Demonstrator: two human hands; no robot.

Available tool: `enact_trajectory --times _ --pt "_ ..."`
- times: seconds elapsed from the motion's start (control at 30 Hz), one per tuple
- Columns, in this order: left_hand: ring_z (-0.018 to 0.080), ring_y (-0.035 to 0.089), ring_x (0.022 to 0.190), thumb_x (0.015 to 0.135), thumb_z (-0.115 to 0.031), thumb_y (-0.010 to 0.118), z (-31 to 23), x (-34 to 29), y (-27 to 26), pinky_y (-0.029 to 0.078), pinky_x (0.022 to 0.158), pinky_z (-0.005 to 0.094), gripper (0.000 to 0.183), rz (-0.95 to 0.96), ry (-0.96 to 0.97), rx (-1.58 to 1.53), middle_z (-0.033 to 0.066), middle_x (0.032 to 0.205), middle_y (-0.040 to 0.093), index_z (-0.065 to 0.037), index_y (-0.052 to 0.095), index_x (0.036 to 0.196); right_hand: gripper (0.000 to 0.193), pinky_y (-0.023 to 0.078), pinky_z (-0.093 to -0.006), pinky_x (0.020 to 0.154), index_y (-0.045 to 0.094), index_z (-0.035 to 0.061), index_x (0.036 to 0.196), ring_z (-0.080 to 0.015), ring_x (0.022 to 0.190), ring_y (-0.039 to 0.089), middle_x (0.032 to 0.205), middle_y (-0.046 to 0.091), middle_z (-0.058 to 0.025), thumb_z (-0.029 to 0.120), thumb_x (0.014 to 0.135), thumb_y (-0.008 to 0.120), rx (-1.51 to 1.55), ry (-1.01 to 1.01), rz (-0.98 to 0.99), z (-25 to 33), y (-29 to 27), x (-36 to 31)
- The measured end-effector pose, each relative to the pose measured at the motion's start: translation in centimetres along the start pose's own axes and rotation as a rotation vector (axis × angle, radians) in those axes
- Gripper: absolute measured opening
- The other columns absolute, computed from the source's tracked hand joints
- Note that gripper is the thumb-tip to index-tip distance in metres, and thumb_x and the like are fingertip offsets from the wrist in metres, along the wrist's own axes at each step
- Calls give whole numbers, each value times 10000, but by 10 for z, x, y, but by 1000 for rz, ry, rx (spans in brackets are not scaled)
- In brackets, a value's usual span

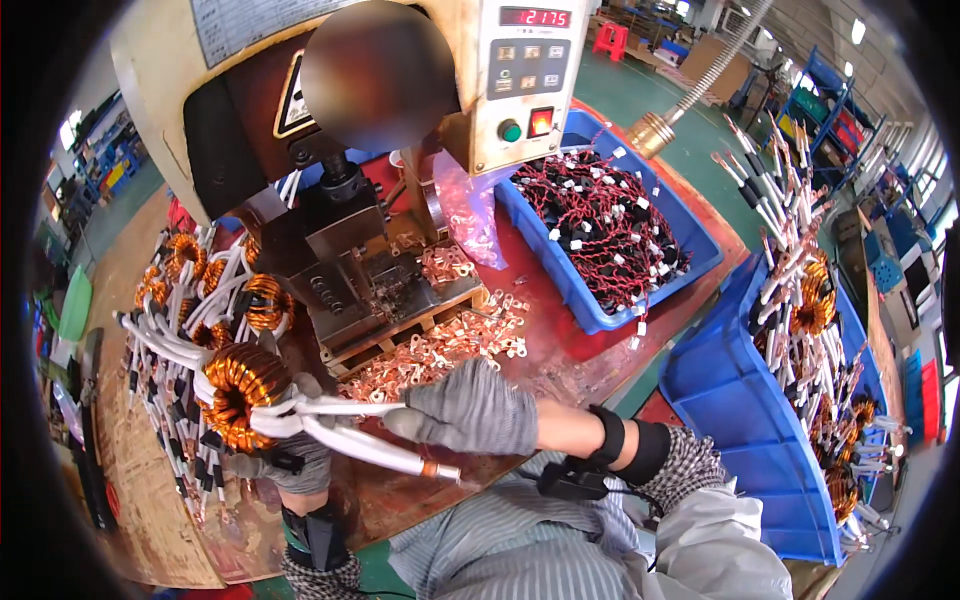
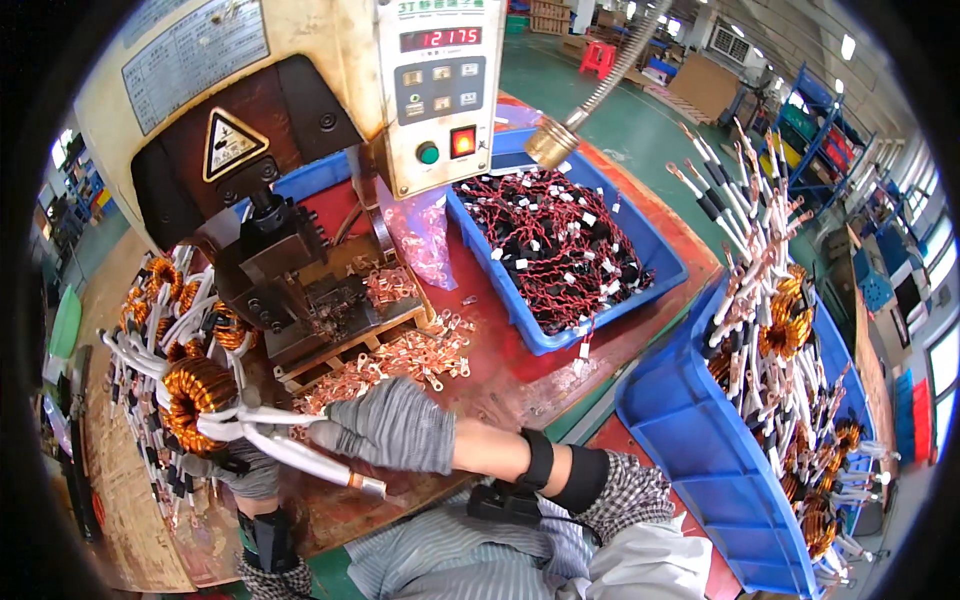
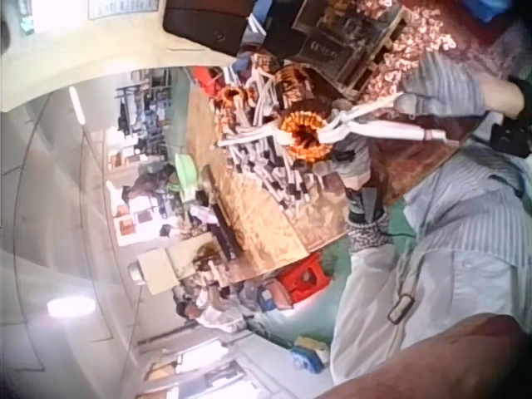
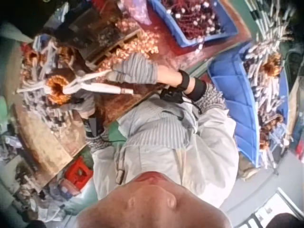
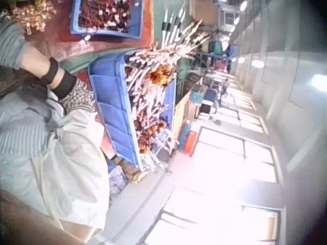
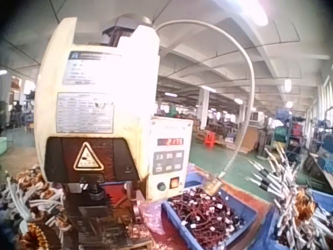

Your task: Crimping metal ring terminals onto the ends of wires for toroidal transformers using a pneumatic press machine.

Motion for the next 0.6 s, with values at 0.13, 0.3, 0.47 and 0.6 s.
enact_trajectory --times 0.13,0.3,0.47,0.6 --pt "147 483 552 910 -239 362 -6 -3 -28 426 433 187 239 147 -106 71 52 713 439 -4 408 901 271 408 -260 429 573 55 735 -106 430 508 515 530 -35 275 878 503 1280 548 128 -7 5 -10" --pt "151 494 583 904 -237 385 -24 -11 -41 442 473 194 237 -76 10 30 55 733 446 -3 409 925 206 470 -287 584 589 44 944 -154 586 573 580 563 -36 223 871 519 -296 695 -448 -127 -139 -43" --pt "154 505 613 897 -236 407 -23 -24 -42 458 513 201 240 -244 46 13 58 753 453 -2 411 949 214 460 -379 741 629 133 940 -291 828 590 835 625 -113 240 758 594 -755 738 216 -191 -132 -30" --pt "158 514 638 892 -235 425 -17 -32 -44 471 545 206 247 -390 51 -50 60 769 458 -1 412 968 145 460 -377 649 631 77 849 -316 728 581 805 601 -161 199 796 575 -885 495 -398 -183 -181 -43"
Point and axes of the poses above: each hand's wrist, its own x-axis towards the middle knuckle, its own y-axis out of the palm, z = x × y, the point moved 6 cm from there along x, towards the middle knuckle
